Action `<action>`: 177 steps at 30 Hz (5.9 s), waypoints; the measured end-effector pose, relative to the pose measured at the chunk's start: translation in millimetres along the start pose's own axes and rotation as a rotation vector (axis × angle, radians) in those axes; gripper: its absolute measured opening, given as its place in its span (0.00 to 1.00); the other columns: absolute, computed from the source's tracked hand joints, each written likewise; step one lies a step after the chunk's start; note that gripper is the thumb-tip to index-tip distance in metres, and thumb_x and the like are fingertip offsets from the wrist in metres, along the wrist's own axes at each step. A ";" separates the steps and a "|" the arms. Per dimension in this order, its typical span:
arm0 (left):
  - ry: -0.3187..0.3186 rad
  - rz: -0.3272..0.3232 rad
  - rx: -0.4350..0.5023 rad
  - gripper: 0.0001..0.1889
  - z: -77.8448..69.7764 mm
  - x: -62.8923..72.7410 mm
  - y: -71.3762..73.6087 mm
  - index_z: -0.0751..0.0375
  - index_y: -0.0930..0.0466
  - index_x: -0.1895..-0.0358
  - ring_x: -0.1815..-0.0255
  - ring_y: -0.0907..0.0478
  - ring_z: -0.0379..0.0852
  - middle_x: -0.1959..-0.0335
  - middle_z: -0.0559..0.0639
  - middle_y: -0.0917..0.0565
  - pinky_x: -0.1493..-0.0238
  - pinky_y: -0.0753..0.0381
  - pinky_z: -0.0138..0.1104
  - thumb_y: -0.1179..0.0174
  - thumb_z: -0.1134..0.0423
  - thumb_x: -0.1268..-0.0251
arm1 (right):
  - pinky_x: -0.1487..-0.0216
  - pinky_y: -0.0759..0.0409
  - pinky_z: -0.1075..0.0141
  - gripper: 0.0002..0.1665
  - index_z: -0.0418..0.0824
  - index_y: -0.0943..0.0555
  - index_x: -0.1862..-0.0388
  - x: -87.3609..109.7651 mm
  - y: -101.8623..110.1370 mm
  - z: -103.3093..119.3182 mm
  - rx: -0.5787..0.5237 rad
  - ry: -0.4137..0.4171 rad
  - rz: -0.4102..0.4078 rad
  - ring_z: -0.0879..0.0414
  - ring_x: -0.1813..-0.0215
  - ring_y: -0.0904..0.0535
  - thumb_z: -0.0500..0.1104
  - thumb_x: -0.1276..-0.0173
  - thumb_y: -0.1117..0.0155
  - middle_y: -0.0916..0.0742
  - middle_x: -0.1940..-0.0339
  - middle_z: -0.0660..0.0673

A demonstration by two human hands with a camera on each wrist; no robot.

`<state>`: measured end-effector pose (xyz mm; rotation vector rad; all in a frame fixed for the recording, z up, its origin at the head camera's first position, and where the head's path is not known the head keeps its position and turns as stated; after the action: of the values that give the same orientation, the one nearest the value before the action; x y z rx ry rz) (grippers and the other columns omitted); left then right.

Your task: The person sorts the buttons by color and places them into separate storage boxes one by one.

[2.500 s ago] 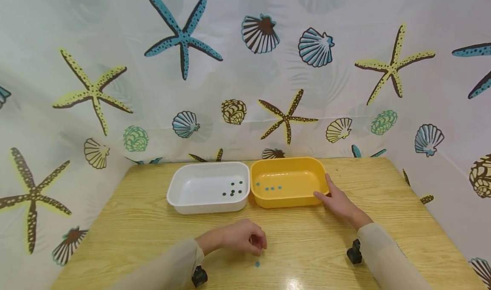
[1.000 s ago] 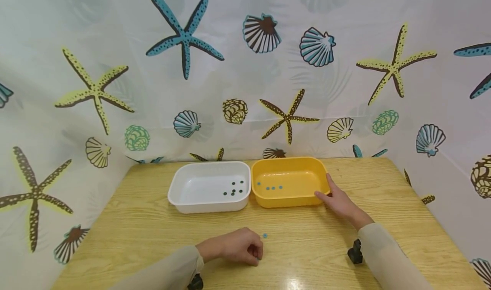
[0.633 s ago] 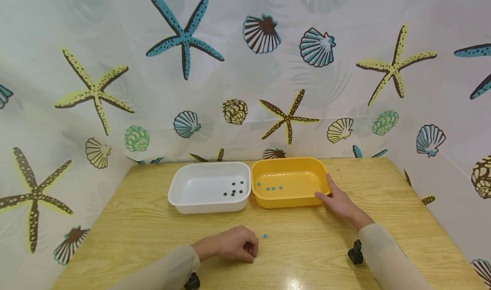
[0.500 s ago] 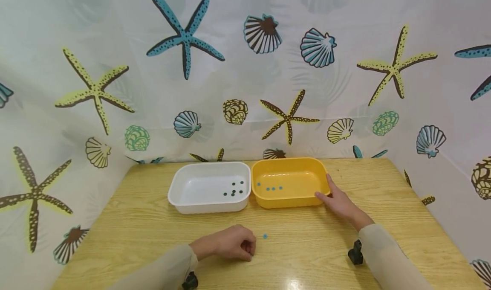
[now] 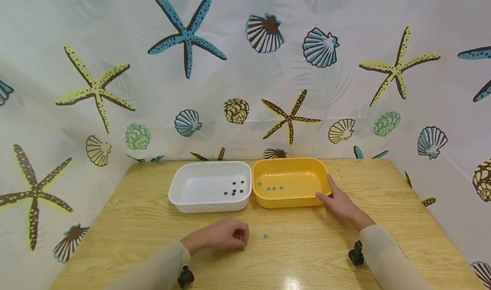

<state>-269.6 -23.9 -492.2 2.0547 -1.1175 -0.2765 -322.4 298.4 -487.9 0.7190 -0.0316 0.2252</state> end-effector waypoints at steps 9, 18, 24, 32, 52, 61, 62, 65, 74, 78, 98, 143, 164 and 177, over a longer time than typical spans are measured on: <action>-0.033 -0.060 -0.021 0.05 -10.6 1.4 21.0 0.54 0.21 0.70 0.74 0.29 0.31 0.76 0.37 0.23 0.69 0.26 0.26 0.36 0.67 0.41 | 0.35 0.45 0.40 0.52 0.36 0.72 0.25 1.1 0.2 2.7 0.010 -0.003 0.003 0.30 0.32 0.43 0.58 0.26 0.52 0.52 0.27 0.24; 0.025 -0.094 0.017 0.03 -19.9 1.8 37.4 0.52 0.20 0.68 0.71 0.27 0.34 0.73 0.38 0.21 0.66 0.25 0.27 0.37 0.65 0.39 | 0.36 0.44 0.40 0.52 0.37 0.72 0.25 0.4 -0.3 0.7 0.013 -0.008 0.010 0.30 0.33 0.41 0.58 0.26 0.52 0.52 0.28 0.24; -0.031 -0.157 0.000 0.01 -31.3 1.4 49.3 0.56 0.19 0.67 0.71 0.26 0.34 0.73 0.38 0.21 0.65 0.24 0.28 0.37 0.64 0.38 | 0.35 0.47 0.40 0.52 0.35 0.71 0.25 -0.1 -0.1 -0.2 0.004 0.007 0.001 0.30 0.31 0.46 0.57 0.26 0.52 0.53 0.27 0.25; -0.052 -0.222 0.017 0.02 -41.7 -3.1 63.3 0.58 0.17 0.64 0.70 0.24 0.35 0.72 0.38 0.20 0.65 0.24 0.29 0.39 0.65 0.37 | 0.35 0.46 0.40 0.51 0.35 0.70 0.25 -0.2 1.0 1.2 0.009 0.022 -0.008 0.30 0.31 0.45 0.57 0.26 0.52 0.52 0.27 0.25; 0.038 -0.371 0.137 0.05 -44.9 -33.0 92.2 0.59 0.18 0.60 0.67 0.24 0.41 0.69 0.45 0.20 0.64 0.24 0.32 0.40 0.64 0.35 | 0.34 0.48 0.41 0.52 0.35 0.71 0.25 0.3 -0.1 -0.6 -0.004 0.014 0.000 0.30 0.30 0.47 0.58 0.26 0.52 0.52 0.27 0.25; 0.119 -0.436 0.169 0.07 -32.8 -59.3 102.8 0.59 0.18 0.57 0.62 0.21 0.51 0.68 0.47 0.20 0.67 0.24 0.33 0.42 0.63 0.33 | 0.35 0.46 0.41 0.51 0.34 0.70 0.25 0.0 -1.2 -0.1 -0.004 0.027 -0.010 0.31 0.32 0.42 0.56 0.26 0.52 0.51 0.27 0.25; 0.129 -0.441 0.179 0.07 -31.5 -61.3 103.4 0.59 0.18 0.57 0.61 0.21 0.53 0.68 0.47 0.20 0.67 0.23 0.33 0.42 0.63 0.33 | 0.35 0.46 0.41 0.51 0.34 0.70 0.25 0.0 -1.4 -0.5 -0.006 0.032 -0.011 0.31 0.31 0.44 0.56 0.26 0.52 0.51 0.27 0.25; 0.142 -0.451 0.209 0.09 -26.3 -68.2 104.2 0.62 0.18 0.55 0.59 0.21 0.57 0.66 0.53 0.18 0.68 0.24 0.33 0.43 0.64 0.33 | 0.35 0.45 0.41 0.51 0.35 0.70 0.25 0.0 -1.3 -1.7 -0.006 0.041 -0.018 0.31 0.32 0.43 0.57 0.26 0.52 0.50 0.27 0.25; 0.159 -0.458 0.207 0.12 -17.4 -84.8 103.5 0.66 0.18 0.51 0.62 0.20 0.52 0.62 0.58 0.17 0.65 0.22 0.34 0.45 0.64 0.31 | 0.36 0.43 0.41 0.53 0.34 0.69 0.25 0.1 1.7 -1.8 0.004 0.044 -0.024 0.31 0.34 0.39 0.60 0.27 0.52 0.50 0.28 0.24; 0.178 -0.462 0.210 0.11 -12.4 -91.8 101.8 0.65 0.18 0.53 0.64 0.20 0.49 0.65 0.54 0.17 0.65 0.22 0.34 0.45 0.64 0.31 | 0.36 0.43 0.41 0.52 0.34 0.69 0.25 1.1 1.8 -0.3 0.007 0.037 -0.023 0.31 0.34 0.40 0.60 0.27 0.53 0.50 0.28 0.24; 0.232 -0.498 0.251 0.11 1.9 -109.9 102.3 0.67 0.19 0.52 0.58 0.21 0.58 0.64 0.54 0.18 0.68 0.23 0.33 0.45 0.66 0.31 | 0.35 0.44 0.41 0.51 0.34 0.69 0.25 0.9 1.2 -2.0 0.005 0.031 -0.023 0.32 0.33 0.40 0.57 0.26 0.53 0.48 0.28 0.24; 0.163 -0.399 0.109 0.11 -14.2 -79.2 103.2 0.63 0.20 0.52 0.62 0.22 0.46 0.61 0.52 0.19 0.65 0.23 0.33 0.41 0.65 0.36 | 0.34 0.49 0.40 0.51 0.35 0.71 0.25 0.1 -0.6 -1.5 -0.002 0.031 -0.013 0.30 0.30 0.48 0.57 0.26 0.53 0.53 0.27 0.25; -0.027 -0.148 0.088 0.08 -40.2 -33.6 50.3 0.61 0.17 0.58 0.66 0.23 0.36 0.69 0.42 0.19 0.63 0.24 0.28 0.37 0.67 0.40 | 0.34 0.51 0.40 0.51 0.34 0.71 0.26 -0.4 -0.9 -0.7 -0.005 0.033 -0.010 0.29 0.30 0.51 0.57 0.26 0.53 0.54 0.27 0.25; -0.050 -0.002 0.014 0.11 -29.3 -44.4 3.2 0.65 0.16 0.56 0.67 0.24 0.30 0.64 0.45 0.17 0.63 0.24 0.24 0.35 0.70 0.43 | 0.36 0.44 0.40 0.53 0.33 0.70 0.26 1.5 -1.4 -2.1 0.015 0.039 -0.017 0.30 0.34 0.40 0.60 0.27 0.53 0.49 0.28 0.23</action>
<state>-283.0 25.4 -477.0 2.0720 -1.1502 -0.3235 -320.7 299.1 -490.3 0.7289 0.0133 0.2230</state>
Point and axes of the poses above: each hand's wrist, its own x-axis away from the middle knuckle, its own y-axis out of the back of the hand, z = x × y, the point moved 6 cm from there along -x, towards the middle knuckle
